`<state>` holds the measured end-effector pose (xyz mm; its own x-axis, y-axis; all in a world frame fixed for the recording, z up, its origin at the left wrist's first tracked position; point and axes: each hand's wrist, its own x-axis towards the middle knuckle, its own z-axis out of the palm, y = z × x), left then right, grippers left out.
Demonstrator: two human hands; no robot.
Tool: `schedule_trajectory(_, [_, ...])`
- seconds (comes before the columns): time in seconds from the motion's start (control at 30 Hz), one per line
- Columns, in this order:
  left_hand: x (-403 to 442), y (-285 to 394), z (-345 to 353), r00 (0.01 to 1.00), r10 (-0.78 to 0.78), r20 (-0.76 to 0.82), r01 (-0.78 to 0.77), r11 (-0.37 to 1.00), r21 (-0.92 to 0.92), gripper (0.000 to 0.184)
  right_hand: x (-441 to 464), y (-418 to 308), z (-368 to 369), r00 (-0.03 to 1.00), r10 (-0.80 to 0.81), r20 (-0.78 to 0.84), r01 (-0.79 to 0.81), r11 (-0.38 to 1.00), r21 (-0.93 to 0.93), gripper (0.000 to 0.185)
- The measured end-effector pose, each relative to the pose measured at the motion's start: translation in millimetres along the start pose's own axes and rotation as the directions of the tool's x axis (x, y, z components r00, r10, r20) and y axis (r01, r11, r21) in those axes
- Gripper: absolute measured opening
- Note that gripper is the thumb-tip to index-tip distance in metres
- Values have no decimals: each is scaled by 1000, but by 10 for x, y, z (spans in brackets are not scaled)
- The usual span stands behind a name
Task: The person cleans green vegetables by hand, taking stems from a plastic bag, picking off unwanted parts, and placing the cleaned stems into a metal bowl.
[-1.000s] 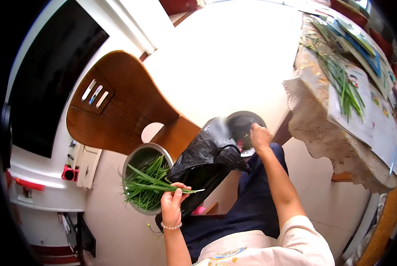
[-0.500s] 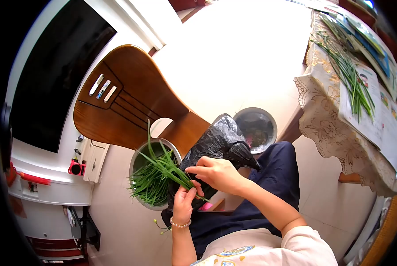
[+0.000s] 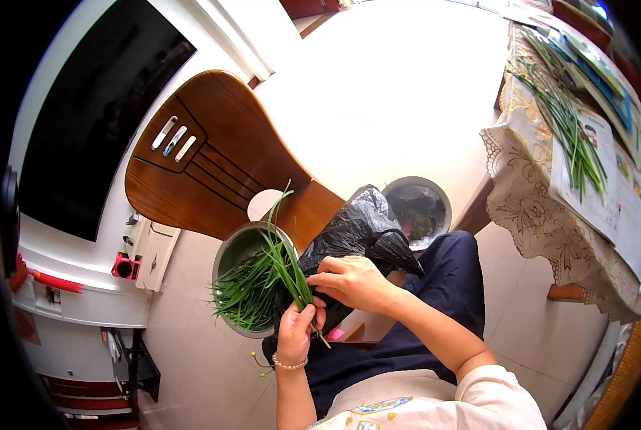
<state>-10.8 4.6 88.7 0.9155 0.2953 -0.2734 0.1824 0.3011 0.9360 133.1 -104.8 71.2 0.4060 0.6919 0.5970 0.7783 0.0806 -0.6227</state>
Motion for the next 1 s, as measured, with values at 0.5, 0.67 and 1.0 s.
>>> schedule_trajectory(0.5, [-104, -39, -64, 990, 103, -95, -71, 953, 293, 17, -270, 602, -406, 529, 710, -464, -522, 704, 481, 6])
schedule_trajectory(0.67, [-169, -17, -32, 979, 143, -148, -26, 800, 599, 18, -735, 1505, -471, 667, 624, -407, -735, 639, -225, 11])
schedule_trajectory(1.0, [-158, -35, 44, 934, 358, -11, -149, 415, 898, 17, -440, 831, -577, 670, 615, -417, -649, 758, 75, 8])
